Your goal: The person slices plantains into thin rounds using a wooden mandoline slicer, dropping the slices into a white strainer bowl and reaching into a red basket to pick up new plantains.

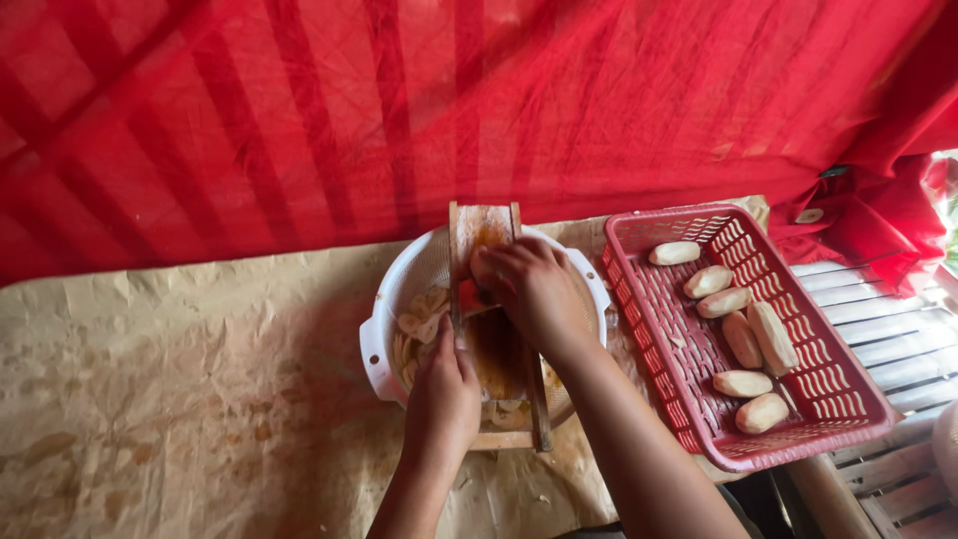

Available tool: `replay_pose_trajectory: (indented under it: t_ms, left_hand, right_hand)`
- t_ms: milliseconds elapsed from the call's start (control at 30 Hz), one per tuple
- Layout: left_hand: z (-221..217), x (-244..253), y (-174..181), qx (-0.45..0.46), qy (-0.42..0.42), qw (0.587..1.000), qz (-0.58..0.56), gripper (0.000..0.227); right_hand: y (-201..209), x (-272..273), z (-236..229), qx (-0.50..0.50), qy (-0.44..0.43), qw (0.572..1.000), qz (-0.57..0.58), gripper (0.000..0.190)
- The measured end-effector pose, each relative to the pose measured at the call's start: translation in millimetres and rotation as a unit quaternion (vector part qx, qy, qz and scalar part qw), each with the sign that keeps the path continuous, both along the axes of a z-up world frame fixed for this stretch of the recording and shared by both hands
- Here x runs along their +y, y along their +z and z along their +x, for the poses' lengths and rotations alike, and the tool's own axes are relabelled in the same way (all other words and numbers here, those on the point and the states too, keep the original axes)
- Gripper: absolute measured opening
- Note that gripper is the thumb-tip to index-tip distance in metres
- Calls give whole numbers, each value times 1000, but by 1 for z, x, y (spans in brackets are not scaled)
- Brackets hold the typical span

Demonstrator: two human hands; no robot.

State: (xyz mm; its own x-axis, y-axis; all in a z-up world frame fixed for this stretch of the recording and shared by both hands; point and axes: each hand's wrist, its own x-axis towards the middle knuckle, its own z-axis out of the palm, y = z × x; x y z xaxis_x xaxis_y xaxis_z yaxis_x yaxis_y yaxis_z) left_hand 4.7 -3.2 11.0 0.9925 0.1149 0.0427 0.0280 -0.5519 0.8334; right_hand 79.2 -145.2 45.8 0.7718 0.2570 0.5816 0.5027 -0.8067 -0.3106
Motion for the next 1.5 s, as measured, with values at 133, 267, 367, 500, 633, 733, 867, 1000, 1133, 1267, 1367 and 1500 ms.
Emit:
replay_pose_trajectory:
  t_ms: [133, 267, 367, 500, 633, 733, 867, 1000, 1133, 1267, 1367, 1500]
  left_hand:
    - [-3, 2, -1, 24, -3, 999, -21, 52]
    - [-5, 2, -6, 71, -6, 997, -7, 53]
    - [-2, 2, -6, -33, -7, 999, -5, 52]
    - [-4, 1, 2, 21, -5, 1000, -1, 52]
    - [-5, 2, 6, 52, -1, 999, -7, 53]
    - [-5, 2, 1, 33, -6, 999, -22, 52]
    - [-3, 3, -13, 8, -14, 1000, -10, 53]
    - [-3, 1, -11, -47, -10, 999, -11, 51]
    - [-2, 2, -8, 19, 2, 1000, -16, 53]
    - [-2, 2, -10, -46, -4, 999, -11, 50]
    - [-4, 2, -8, 27, -3, 999, -24, 50]
    - [-5, 3, -15, -9, -14, 1000, -6, 53]
  right_hand:
    - [-22, -6, -88, 44, 37, 998, -3, 40]
    - [-33, -7, -78, 24, 52, 998, 18, 34]
    - [-20, -6, -1, -29, 17, 999, 4, 28]
    - [7, -7, 17, 29, -8, 1000, 8, 29]
    - [-8, -4, -45, 0, 15, 999, 44, 27]
    - [-24, -6, -100, 4, 37, 998, 44, 29]
    - [-27, -4, -47, -41, 25, 999, 9, 30]
    - [-4, 1, 16, 23, -37, 997, 61, 29]
    - [-10, -1, -11, 9, 36, 996, 83, 31]
    - [-25, -9, -100, 31, 78, 996, 43, 38]
    - [-29, -5, -97, -4, 67, 997, 23, 38]
    - [-17, 2, 3, 6, -10, 995, 97, 23]
